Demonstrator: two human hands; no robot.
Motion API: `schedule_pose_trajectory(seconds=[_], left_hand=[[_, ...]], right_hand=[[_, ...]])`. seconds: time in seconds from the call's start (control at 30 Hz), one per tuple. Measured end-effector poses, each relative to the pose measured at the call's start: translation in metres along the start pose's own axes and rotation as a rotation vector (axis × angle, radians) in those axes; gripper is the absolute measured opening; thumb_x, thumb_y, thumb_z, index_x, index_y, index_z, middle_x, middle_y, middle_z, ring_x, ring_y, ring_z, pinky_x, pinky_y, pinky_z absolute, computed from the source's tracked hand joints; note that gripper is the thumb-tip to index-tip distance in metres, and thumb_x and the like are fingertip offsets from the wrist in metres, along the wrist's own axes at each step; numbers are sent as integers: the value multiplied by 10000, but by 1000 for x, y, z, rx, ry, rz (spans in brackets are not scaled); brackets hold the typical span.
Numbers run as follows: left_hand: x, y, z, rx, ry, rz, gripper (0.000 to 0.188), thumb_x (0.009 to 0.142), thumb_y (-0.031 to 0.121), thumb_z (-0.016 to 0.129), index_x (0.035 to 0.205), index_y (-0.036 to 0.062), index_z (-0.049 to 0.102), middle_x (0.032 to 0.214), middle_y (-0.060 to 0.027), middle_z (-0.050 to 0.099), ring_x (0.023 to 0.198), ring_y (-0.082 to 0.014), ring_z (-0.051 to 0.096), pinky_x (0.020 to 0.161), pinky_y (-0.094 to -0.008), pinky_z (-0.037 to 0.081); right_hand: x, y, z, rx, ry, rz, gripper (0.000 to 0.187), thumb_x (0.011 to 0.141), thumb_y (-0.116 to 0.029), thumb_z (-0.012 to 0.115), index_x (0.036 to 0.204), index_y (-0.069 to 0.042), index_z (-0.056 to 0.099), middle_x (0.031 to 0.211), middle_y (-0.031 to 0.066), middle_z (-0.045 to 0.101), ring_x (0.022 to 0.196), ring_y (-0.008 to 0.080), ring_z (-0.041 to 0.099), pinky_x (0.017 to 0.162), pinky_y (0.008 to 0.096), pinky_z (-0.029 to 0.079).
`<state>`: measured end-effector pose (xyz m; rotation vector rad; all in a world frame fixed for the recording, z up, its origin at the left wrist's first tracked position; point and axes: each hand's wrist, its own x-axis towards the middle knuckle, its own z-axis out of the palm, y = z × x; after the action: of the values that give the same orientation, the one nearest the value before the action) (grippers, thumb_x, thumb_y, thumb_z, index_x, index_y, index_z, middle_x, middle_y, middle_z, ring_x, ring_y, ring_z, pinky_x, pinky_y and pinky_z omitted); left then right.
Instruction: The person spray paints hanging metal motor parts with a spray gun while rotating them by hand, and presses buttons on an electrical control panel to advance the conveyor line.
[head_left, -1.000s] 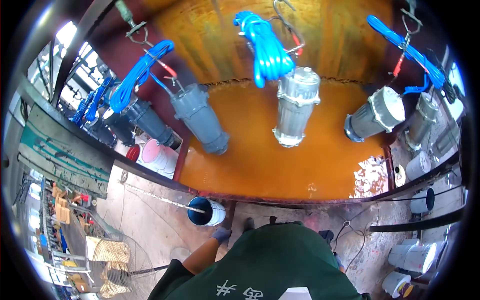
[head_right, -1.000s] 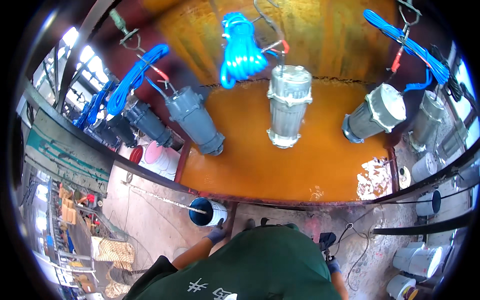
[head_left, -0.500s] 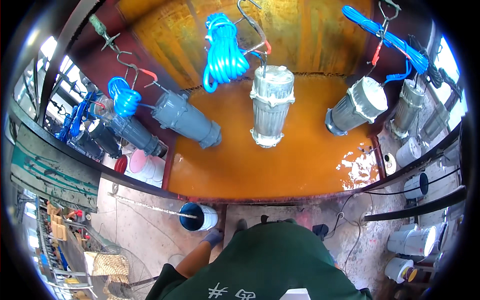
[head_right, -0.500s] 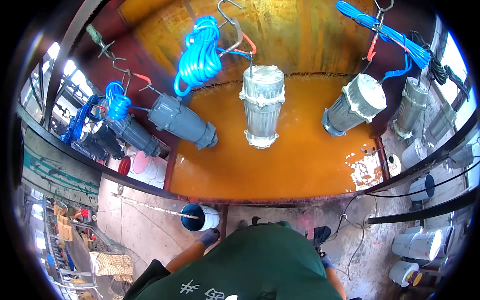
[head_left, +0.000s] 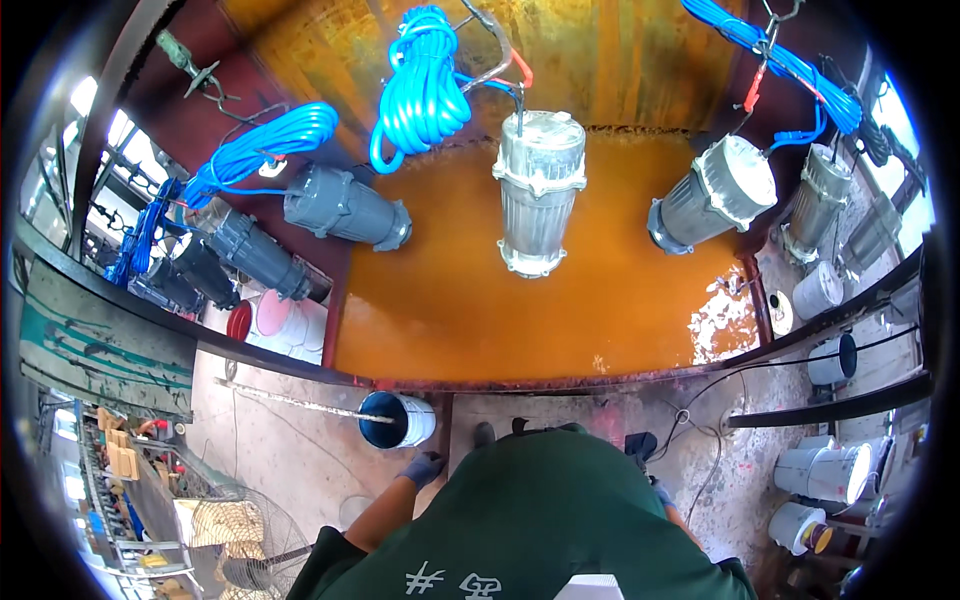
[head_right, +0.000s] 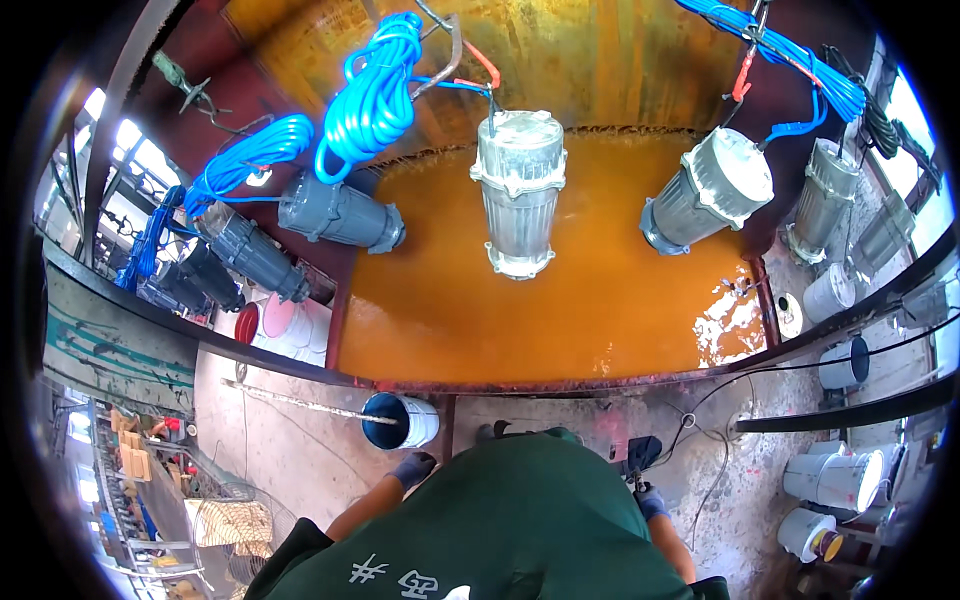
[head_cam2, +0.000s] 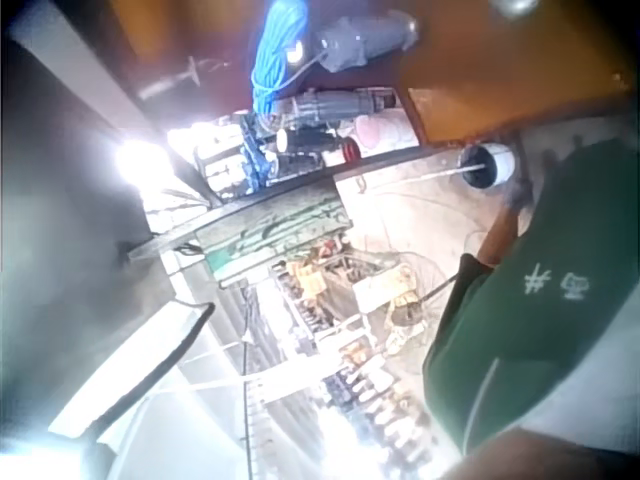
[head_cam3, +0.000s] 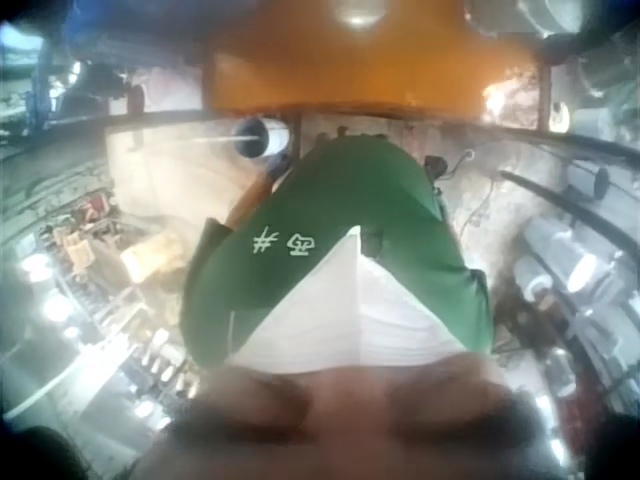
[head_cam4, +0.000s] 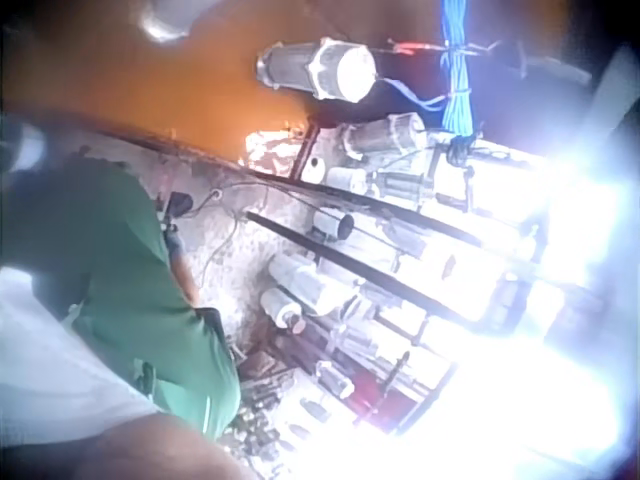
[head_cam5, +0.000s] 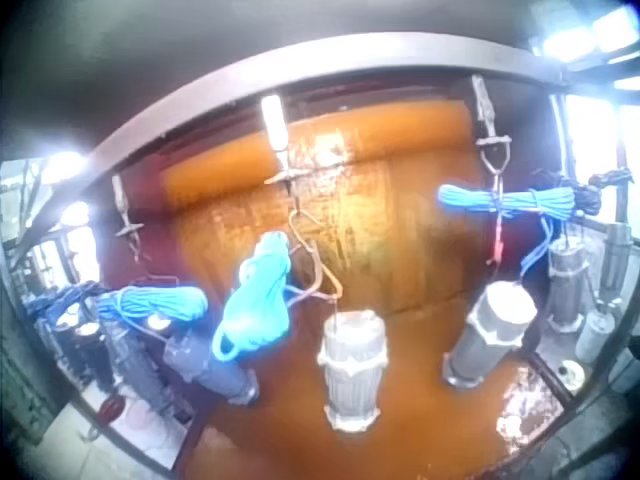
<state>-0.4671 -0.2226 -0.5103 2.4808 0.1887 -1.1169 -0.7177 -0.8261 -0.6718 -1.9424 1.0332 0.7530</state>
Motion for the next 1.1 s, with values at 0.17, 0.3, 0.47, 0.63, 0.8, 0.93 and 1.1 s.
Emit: schedule_pose_trajectory(seconds=[0.17, 0.3, 0.47, 0.63, 0.8, 0.93, 1.1], left_hand=[[-23, 13, -7, -138, 13, -142, 280, 1057, 213, 658, 1194, 13, 798, 1215, -200, 769, 1088, -372, 715, 986, -414, 567], [-25, 15, -6, -214, 15, -163, 237, 1040, 164, 683, 1187, 21, 804, 1198, -189, 772, 1062, -352, 720, 959, -395, 580], [-20, 26, -8, -234, -18, -170, 293, 1064, 212, 644, 1257, 40, 784, 1282, -186, 755, 1146, -366, 707, 1031, -406, 557], [-13, 31, -5, -91, -16, -76, 394, 1096, 313, 559, 1347, 72, 744, 1365, -189, 723, 1252, -386, 670, 1123, -423, 496], [-6, 22, -1, -43, -35, -21, 403, 1092, 320, 561, 1361, 77, 737, 1385, -193, 712, 1271, -389, 659, 1127, -425, 491], [-16, 24, -5, -47, -37, -24, 389, 1095, 303, 569, 1354, 70, 741, 1400, -192, 704, 1275, -387, 657, 1124, -418, 493], [-37, 46, -13, -131, -39, -53, 427, 1089, 251, 612, 1467, 57, 652, 1432, -216, 678, 1304, -388, 646, 1098, -382, 514]], right_hand=[[0, -11, -1, -7, 5, -19, 437, 884, -329, 709, 1256, -102, 748, 1174, 260, 759, 1149, 467, 704, 990, 520, 542], [2, -21, -3, -31, -18, -31, 437, 885, -333, 713, 1263, -116, 748, 1184, 248, 761, 1155, 463, 704, 991, 515, 544], [6, -27, -1, -72, -31, 11, 447, 884, -359, 724, 1280, -155, 749, 1223, 226, 758, 1199, 448, 692, 1017, 514, 545], [17, -23, 1, -107, -47, 13, 482, 876, -400, 732, 1296, -165, 746, 1246, 224, 752, 1209, 447, 689, 1025, 522, 543], [39, 8, 14, -9, -38, -50, 481, 880, -424, 738, 1288, -169, 753, 1250, 230, 747, 1215, 449, 682, 1029, 529, 539], [44, 11, 17, -54, -48, -34, 481, 884, -434, 744, 1291, -178, 756, 1253, 226, 745, 1215, 450, 678, 1035, 528, 539], [11, -25, 4, -85, -85, -10, 620, 905, -574, 728, 1353, -145, 730, 1286, 213, 746, 1218, 405, 698, 1030, 515, 527]])
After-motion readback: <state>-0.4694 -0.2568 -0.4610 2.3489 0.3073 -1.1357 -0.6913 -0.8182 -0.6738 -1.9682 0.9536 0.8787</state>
